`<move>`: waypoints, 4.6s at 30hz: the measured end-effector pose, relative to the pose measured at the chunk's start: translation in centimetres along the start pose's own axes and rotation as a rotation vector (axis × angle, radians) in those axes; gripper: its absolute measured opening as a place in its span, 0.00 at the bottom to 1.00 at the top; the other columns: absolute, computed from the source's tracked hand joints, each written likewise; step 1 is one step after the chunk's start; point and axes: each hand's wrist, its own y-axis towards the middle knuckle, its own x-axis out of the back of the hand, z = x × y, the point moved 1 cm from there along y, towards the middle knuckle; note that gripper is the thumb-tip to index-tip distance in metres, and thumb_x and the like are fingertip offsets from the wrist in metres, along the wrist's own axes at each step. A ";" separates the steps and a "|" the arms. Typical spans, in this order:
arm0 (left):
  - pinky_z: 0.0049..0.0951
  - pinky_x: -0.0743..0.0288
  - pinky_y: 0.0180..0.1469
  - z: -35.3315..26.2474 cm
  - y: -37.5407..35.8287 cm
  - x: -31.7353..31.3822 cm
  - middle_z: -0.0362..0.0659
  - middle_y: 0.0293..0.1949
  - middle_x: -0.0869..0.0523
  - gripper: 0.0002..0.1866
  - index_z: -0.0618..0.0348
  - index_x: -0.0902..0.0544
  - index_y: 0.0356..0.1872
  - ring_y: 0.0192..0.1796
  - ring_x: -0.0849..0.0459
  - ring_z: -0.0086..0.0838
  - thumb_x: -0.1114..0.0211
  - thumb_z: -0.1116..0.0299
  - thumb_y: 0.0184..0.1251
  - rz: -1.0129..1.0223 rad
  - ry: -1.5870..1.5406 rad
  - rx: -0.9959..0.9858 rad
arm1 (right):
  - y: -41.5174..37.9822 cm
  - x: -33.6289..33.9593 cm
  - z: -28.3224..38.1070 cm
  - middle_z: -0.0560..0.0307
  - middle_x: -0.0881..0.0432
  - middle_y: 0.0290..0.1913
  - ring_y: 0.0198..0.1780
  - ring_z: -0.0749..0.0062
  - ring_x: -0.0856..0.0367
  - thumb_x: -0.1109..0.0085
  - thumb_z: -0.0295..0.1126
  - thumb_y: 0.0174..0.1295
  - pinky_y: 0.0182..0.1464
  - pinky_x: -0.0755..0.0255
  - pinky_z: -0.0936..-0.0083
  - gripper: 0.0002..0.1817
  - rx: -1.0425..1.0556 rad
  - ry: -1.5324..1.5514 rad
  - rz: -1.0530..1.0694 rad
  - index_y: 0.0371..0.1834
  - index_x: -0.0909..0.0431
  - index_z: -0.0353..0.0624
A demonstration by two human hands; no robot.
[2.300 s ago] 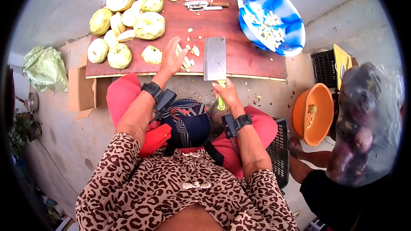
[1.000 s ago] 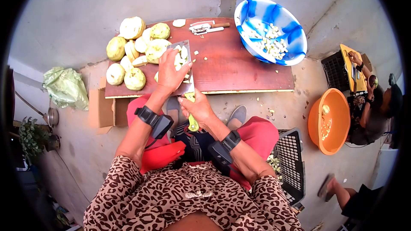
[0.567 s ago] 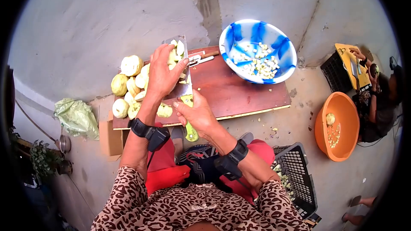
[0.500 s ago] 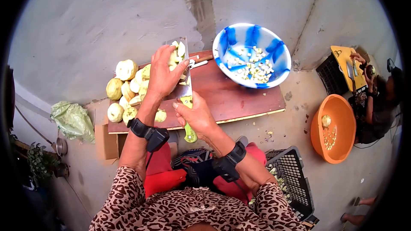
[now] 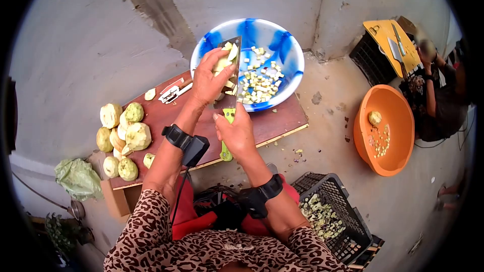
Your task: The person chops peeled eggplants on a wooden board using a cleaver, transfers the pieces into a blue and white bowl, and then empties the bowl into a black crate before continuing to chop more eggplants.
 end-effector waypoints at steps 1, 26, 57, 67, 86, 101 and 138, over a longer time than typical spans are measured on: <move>0.38 0.31 0.62 0.2 0.5 -0.9 0.56 0.57 0.23 0.22 0.62 0.20 0.50 0.59 0.24 0.48 0.30 0.61 0.56 -0.007 -0.034 0.016 | 0.3 0.6 0.1 0.62 0.26 0.25 0.19 0.83 0.31 0.43 0.23 0.62 0.20 0.35 0.82 0.11 0.023 -0.050 -0.026 0.46 0.32 0.36; 0.24 0.25 0.39 4.9 1.6 -2.4 0.42 0.40 0.16 0.13 0.61 0.23 0.47 0.39 0.17 0.24 0.48 0.61 0.76 -0.043 -0.870 0.710 | 3.4 4.0 1.2 0.34 0.19 0.38 0.42 0.36 0.20 0.40 0.27 0.60 0.42 0.28 0.48 0.16 0.274 -1.046 -0.519 0.46 0.35 0.35; 0.26 0.20 0.36 9.5 -3.1 -2.9 0.44 0.35 0.16 0.15 0.67 0.22 0.39 0.33 0.17 0.26 0.49 0.63 0.73 0.024 -0.394 0.597 | 3.1 1.9 0.5 0.33 0.18 0.35 0.41 0.35 0.20 0.42 0.29 0.59 0.42 0.27 0.51 0.17 0.472 -0.657 -0.521 0.50 0.31 0.35; 0.17 0.29 0.29 6.1 -10.3 6.6 0.41 0.33 0.16 0.09 0.61 0.23 0.46 0.28 0.19 0.20 0.44 0.67 0.73 0.006 -0.515 0.711 | 1.3 -1.2 0.0 0.37 0.18 0.33 0.38 0.39 0.18 0.41 0.28 0.60 0.38 0.26 0.58 0.13 0.530 -0.614 -0.248 0.45 0.29 0.36; 0.38 0.25 0.39 12.0 -29.0 9.8 0.49 0.35 0.20 0.13 0.63 0.22 0.38 0.35 0.20 0.40 0.30 0.76 0.50 -0.060 0.307 0.529 | -5.9 -7.5 -9.1 0.31 0.19 0.32 0.40 0.34 0.20 0.45 0.32 0.62 0.44 0.26 0.47 0.12 0.058 -1.349 0.486 0.41 0.31 0.34; 0.42 0.27 0.41 11.9 -28.9 9.3 0.48 0.33 0.20 0.08 0.62 0.21 0.32 0.39 0.21 0.44 0.33 0.74 0.53 -0.117 0.388 0.526 | -7.7 -7.6 -13.1 0.31 0.19 0.34 0.39 0.35 0.20 0.45 0.30 0.63 0.41 0.27 0.48 0.11 0.067 -1.480 0.508 0.39 0.34 0.34; 0.46 0.28 0.52 13.8 -23.4 10.6 0.56 0.49 0.27 0.16 0.57 0.25 0.51 0.52 0.25 0.53 0.38 0.71 0.61 -0.077 0.496 0.490 | -2.9 -3.8 -16.6 0.43 0.19 0.25 0.25 0.56 0.18 0.39 0.28 0.61 0.30 0.27 0.62 0.12 -0.169 -0.781 0.178 0.41 0.28 0.31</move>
